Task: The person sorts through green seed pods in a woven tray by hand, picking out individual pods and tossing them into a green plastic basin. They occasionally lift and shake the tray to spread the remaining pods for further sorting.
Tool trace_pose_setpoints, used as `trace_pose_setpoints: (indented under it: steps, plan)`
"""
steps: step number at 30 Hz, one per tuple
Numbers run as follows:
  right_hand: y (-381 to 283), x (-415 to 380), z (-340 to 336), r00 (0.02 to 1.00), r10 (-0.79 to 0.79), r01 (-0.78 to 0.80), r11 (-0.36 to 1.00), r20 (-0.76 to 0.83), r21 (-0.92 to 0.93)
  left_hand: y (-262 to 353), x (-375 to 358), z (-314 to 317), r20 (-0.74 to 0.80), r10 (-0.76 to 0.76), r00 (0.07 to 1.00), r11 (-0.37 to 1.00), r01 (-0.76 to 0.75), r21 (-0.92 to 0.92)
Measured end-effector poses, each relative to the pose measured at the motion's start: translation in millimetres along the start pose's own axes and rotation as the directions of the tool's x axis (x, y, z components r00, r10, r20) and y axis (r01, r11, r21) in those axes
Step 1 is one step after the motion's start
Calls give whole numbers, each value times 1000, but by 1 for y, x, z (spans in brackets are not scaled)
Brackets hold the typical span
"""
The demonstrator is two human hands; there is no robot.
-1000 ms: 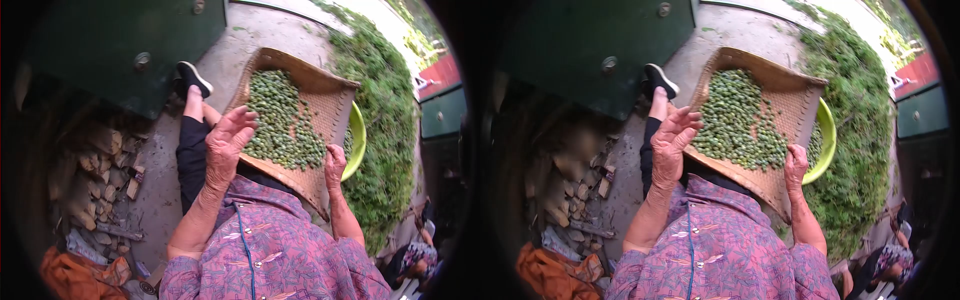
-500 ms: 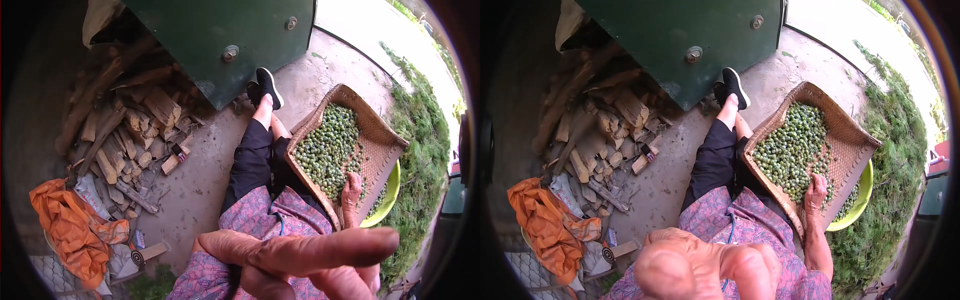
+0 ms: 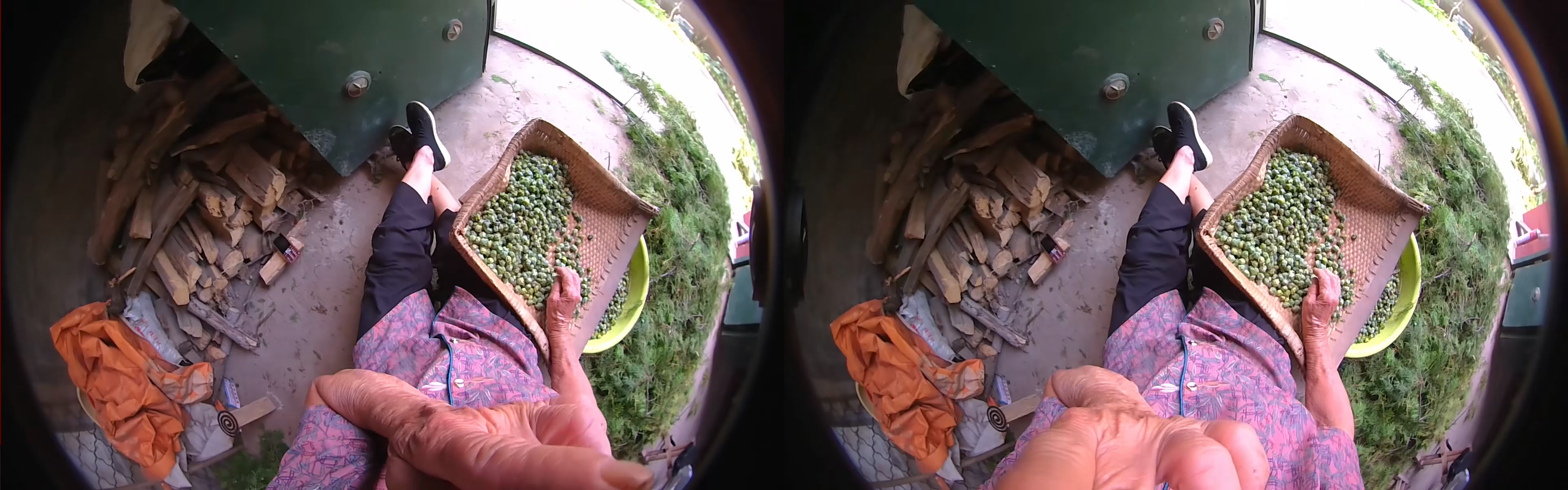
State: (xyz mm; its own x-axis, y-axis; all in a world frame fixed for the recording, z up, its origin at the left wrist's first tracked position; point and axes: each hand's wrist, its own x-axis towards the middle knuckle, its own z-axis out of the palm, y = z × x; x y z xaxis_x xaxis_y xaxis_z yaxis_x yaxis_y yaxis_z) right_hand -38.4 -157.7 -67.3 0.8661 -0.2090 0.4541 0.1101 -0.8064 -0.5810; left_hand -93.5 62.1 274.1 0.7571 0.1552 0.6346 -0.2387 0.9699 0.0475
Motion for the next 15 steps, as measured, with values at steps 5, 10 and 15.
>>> trace_pose_setpoints:
  steps: [5, 10, 15]
  plan:
    - [3, -5, 0, 997, -55, 52, 997, -48, -61, 16, -20, 33, -97, -217, 971, 681, 80, -728]
    - [0, -7, 1, 995, -94, 91, 993, -41, -76, 1, -55, 70, -101, -496, 863, 191, -5, -982]
    - [-7, -5, -3, 997, -76, 76, 996, 6, -52, 25, -30, 58, 23, -708, 706, 268, 299, -916]
